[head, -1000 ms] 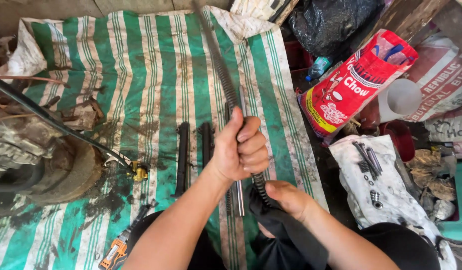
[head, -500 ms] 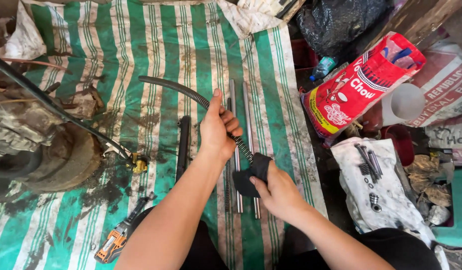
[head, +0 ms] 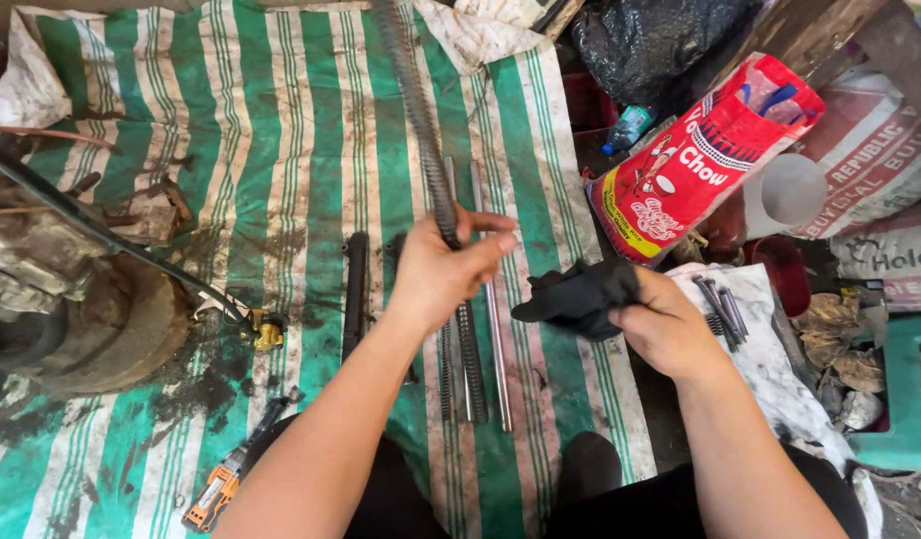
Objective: The person sits on a striped tarp on the floor and cleans several long metal rods and a flexible hose using a black cloth. They wipe each item thoroughly, handling them one by one, and place the cleaned parts back on the tarp next to other disassembled components.
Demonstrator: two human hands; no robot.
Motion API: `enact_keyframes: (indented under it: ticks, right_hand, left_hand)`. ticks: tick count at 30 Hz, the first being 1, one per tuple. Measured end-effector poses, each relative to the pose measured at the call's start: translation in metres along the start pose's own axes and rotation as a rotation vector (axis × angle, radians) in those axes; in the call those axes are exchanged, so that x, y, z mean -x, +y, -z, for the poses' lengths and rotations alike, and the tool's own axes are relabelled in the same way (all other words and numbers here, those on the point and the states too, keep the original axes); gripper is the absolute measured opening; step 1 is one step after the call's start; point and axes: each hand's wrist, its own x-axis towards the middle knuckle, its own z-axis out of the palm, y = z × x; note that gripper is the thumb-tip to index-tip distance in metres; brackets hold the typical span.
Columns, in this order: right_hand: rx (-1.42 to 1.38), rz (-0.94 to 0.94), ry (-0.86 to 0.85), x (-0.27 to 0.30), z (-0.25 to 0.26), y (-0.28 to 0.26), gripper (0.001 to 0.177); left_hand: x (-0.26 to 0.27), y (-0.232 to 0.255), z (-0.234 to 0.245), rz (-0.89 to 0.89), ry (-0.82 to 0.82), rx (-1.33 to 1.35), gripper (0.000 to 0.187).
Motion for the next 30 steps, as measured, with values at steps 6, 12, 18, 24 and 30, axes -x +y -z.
enact_keyframes:
  ticks: [6, 12, 18, 24, 30]
  right_hand:
    - [-0.324, 0.258, -0.07, -0.004, 0.011, -0.007, 0.041]
    - [-0.447, 0.261, -0.105, -0.009, -0.008, -0.03, 0.039]
    - [-0.111, 0.025, 0.099, -0.003, -0.004, -0.026, 0.022]
    - [0.019, -0.028, 0.028, -0.025, -0.036, -0.032, 0.095]
    - [0.169, -0.203, -0.088, -0.059, -0.056, -0.041, 0.025]
  left_hand:
    - [0.013, -0.033, -0.023, 0.015, -0.303, -0.042, 0.04]
    - [0.008, -0.064, -0.021, 0.032, -0.344, -0.034, 0.044]
    - [0.01, -0.033, -0.025, 0.043, -0.317, 0.027, 0.037]
    - [-0.005, 0.006, -0.018, 0.006, -0.202, 0.061, 0.037]
    - [-0.028, 0.001, -0.011, -0.004, -0.092, 0.083, 0.038]
